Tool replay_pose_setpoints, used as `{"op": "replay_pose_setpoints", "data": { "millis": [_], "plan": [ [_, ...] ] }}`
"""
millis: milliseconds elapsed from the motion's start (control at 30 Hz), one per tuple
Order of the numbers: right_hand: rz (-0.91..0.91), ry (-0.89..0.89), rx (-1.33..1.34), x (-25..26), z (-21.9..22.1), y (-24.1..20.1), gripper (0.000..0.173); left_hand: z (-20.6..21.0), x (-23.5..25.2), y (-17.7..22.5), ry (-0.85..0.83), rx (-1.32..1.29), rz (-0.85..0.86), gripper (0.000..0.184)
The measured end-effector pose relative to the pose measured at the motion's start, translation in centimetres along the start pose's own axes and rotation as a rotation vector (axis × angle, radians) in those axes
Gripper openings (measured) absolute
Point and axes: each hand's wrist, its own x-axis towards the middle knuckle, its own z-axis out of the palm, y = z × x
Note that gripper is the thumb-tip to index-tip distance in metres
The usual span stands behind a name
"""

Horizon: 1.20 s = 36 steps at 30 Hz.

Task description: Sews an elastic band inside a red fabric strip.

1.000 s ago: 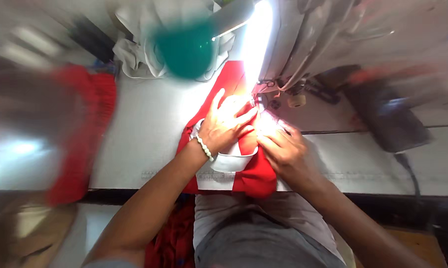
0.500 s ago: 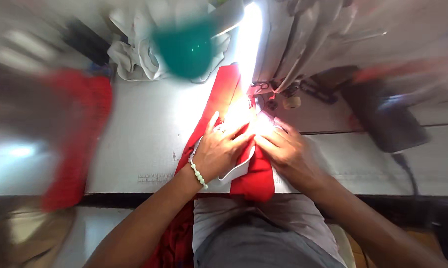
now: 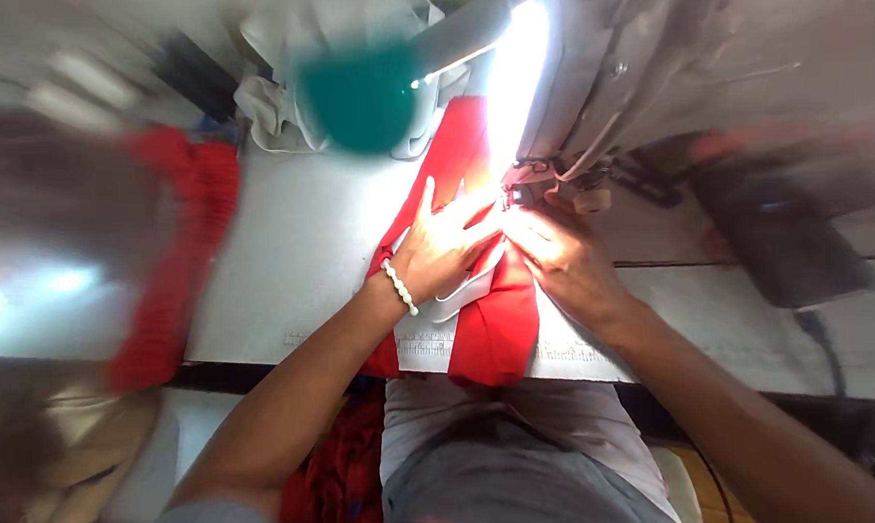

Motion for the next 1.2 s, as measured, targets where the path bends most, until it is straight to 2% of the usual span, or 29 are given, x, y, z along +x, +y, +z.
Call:
{"op": "replay_pose_setpoints", "data": {
  "millis": [333, 633, 733, 833, 933, 1000, 1133, 1200],
  "plan": [
    [0.082, 0.061, -0.005, 0.7, 0.4, 0.6, 0.023, 0.2, 1.0, -1.0, -0.025, -0.041, -0.027, 0.027],
    [0.085, 0.013, -0.014, 0.1, 0.5, 0.4, 0.026, -1.2, -0.4, 0.1, -0.075, -0.12, -0.111, 0.03],
    [0.113, 0.009, 0.01, 0.1, 0.5, 0.4, 0.026, -3.0, -3.5, 0.1, -0.023, -0.029, -0.13, 0.049],
    [0.134, 0.012, 0.044, 0.0, 0.4, 0.2, 0.026, -4.8, -8.8, 0.7, -0.07, 0.127, -0.237, 0.066],
    [0.023, 0.031, 0.104, 0.2, -0.3, -1.7, 0.028, -5.7, -14.0, 4.1, -0.082, 0.159, -0.304, 0.071],
    [-0.093, -0.026, 0.178, 0.4, -0.8, -4.8, 0.031, -5.8, -15.9, 7.0, -0.045, 0.115, -0.313, 0.066],
    [-0.294, -0.184, 0.251, -0.8, -0.4, -9.9, 0.049, -6.2, -16.4, 9.3, 0.1, -0.021, -0.262, 0.043],
    [-0.323, -0.194, 0.247, -2.0, 0.0, -10.6, 0.044, -6.1, -15.6, 8.6, 0.175, -0.044, -0.231, 0.04]
  ]
}}
